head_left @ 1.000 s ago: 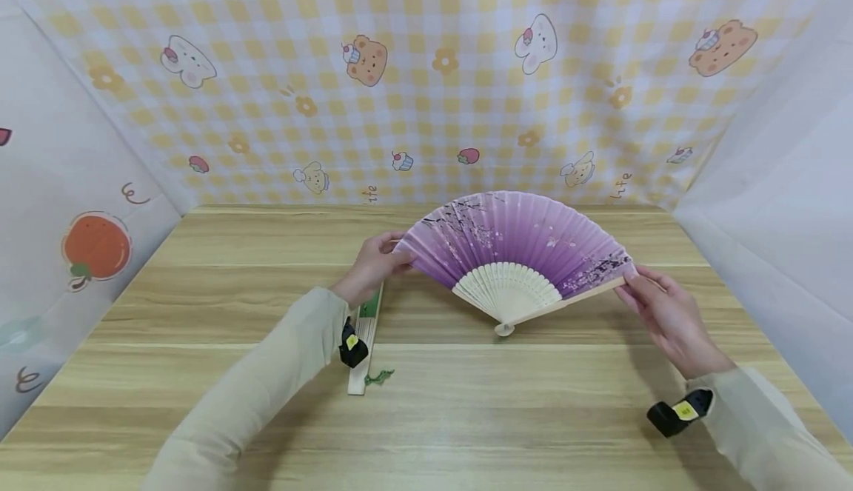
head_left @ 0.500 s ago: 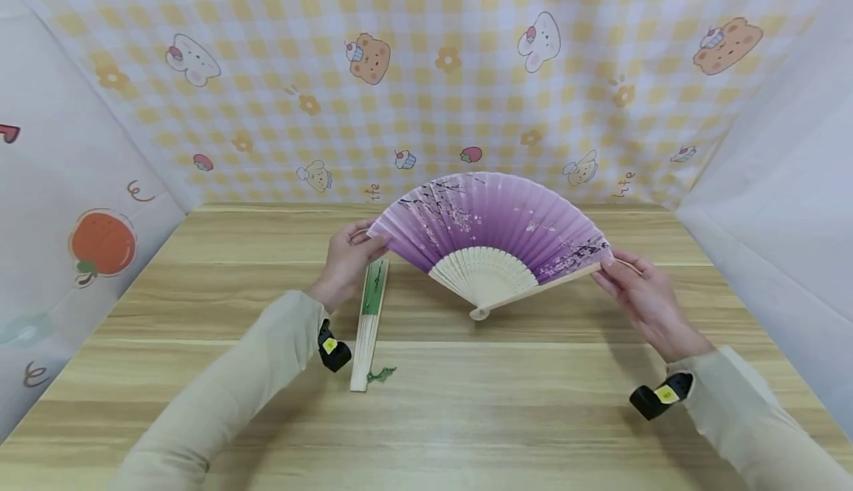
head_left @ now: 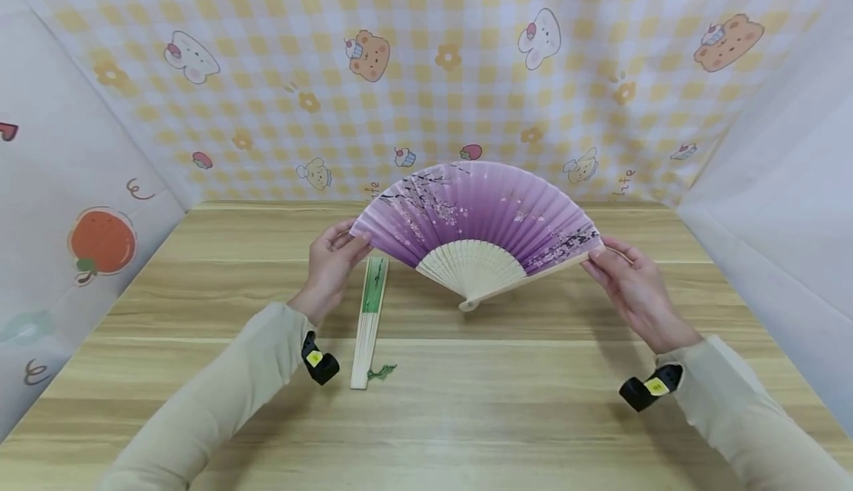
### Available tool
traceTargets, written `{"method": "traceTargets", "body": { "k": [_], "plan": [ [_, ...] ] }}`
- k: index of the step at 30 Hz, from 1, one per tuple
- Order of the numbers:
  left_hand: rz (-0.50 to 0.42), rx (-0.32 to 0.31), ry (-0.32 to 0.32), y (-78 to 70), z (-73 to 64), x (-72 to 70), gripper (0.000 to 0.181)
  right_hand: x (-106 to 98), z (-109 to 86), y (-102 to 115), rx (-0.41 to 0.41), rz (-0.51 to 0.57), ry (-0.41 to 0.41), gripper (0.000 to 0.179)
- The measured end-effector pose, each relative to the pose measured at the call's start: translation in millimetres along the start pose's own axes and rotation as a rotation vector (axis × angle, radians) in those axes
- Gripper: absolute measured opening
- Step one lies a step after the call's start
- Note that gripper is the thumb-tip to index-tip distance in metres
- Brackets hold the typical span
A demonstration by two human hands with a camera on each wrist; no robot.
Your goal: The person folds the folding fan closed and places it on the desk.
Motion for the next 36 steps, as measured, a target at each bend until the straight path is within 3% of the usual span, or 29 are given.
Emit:
{"method": "traceTargets", "body": {
  "k": [7,17,36],
  "plan": [
    [-0.087,0.016,0.002,-2.1,-4.0,-2.6,0.025,4.9,0.0,-0.7,-0.033,0.036,-0.014,0.023],
    [-0.091,0.047,0.017,-2.7,-10.1,-8.2,0.024,11.7,7.0,-2.9,-0.078,0.038,-0.076,0.023],
    [-0.074,0.091,-0.086,-2.7,-6.8,-20.5,0.020,13.5,16.1,-18.4,-0.056,-0.038,-0.137,0.027]
  ]
}}
Point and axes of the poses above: each hand's wrist, its own z-axis towards the middle knuckle, its own x-axis out of the palm, y = z × x, the point moved 9 cm from there along z, towards the middle knuckle, and after that the axes turned 4 degrees about -y, right-handed, at the moved point
